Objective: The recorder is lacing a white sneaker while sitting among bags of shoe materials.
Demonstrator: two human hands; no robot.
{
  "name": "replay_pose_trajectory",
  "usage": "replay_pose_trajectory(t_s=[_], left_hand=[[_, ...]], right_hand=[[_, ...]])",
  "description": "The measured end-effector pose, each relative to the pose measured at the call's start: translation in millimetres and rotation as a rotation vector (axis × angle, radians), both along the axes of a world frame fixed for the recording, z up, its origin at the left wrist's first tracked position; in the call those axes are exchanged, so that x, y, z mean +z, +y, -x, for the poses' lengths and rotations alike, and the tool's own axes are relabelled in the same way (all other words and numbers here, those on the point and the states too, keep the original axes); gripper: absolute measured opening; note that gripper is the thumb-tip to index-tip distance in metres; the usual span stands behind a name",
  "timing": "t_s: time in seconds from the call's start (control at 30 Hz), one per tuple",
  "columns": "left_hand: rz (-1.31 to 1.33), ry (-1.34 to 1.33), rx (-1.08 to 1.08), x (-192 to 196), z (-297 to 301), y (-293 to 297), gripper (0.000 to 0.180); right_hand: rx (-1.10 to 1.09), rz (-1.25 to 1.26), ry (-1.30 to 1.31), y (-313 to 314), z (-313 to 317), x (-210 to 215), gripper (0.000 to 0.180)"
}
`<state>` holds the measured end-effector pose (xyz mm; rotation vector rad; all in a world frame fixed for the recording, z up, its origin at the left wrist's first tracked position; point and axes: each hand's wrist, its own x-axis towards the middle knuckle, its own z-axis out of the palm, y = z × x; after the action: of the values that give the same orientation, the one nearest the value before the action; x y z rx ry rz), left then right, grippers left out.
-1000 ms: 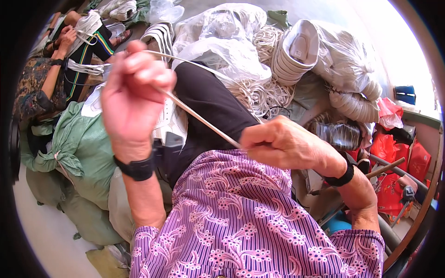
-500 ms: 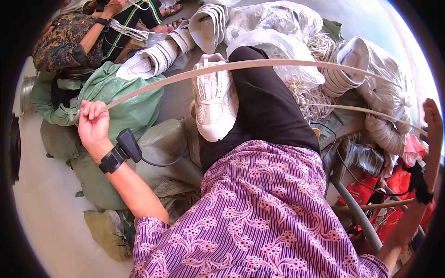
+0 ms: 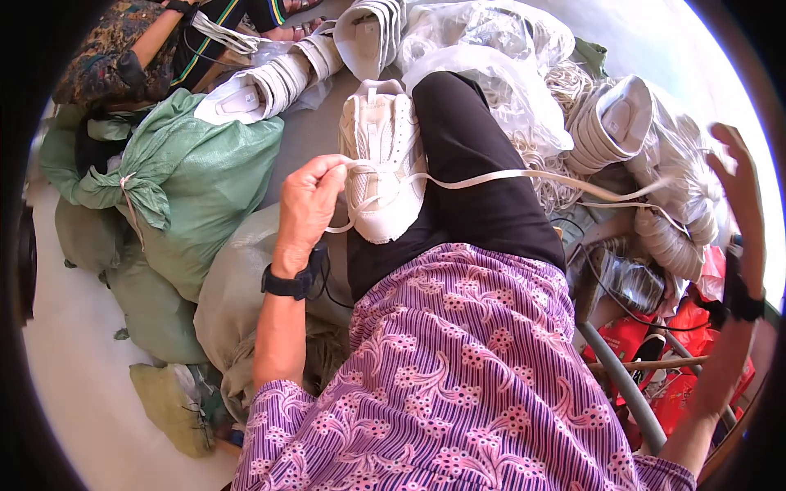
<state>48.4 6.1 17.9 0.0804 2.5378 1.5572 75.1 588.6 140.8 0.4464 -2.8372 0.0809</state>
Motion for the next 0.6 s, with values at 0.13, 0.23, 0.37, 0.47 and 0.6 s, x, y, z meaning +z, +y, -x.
replay_pose_trajectory(t_s=[0.13,0.23,0.37,0.47,0.6], left_hand=[[-0.039,0.039,-0.013,-9,-7,9,0.017],[-0.162,-0.042,-0.012,-3,-7,16,0.018],[-0.299,-0.230,0.052,16,-10,16,0.019],[-0.460,-0.368,0.066,20,-12,8,0.019],[-0.489,-0.371,-0.006,17,-18,-1,0.018]], right_hand=[[-0.023,0.423,-0.487,-227,35,-56,0.025],[0.276,0.781,-0.522,-315,46,-95,0.026],[0.441,0.887,-0.471,-366,51,-133,0.025],[0.328,0.968,-0.649,-371,52,-126,0.023],[0.214,1.054,-0.862,-369,50,-117,0.020]])
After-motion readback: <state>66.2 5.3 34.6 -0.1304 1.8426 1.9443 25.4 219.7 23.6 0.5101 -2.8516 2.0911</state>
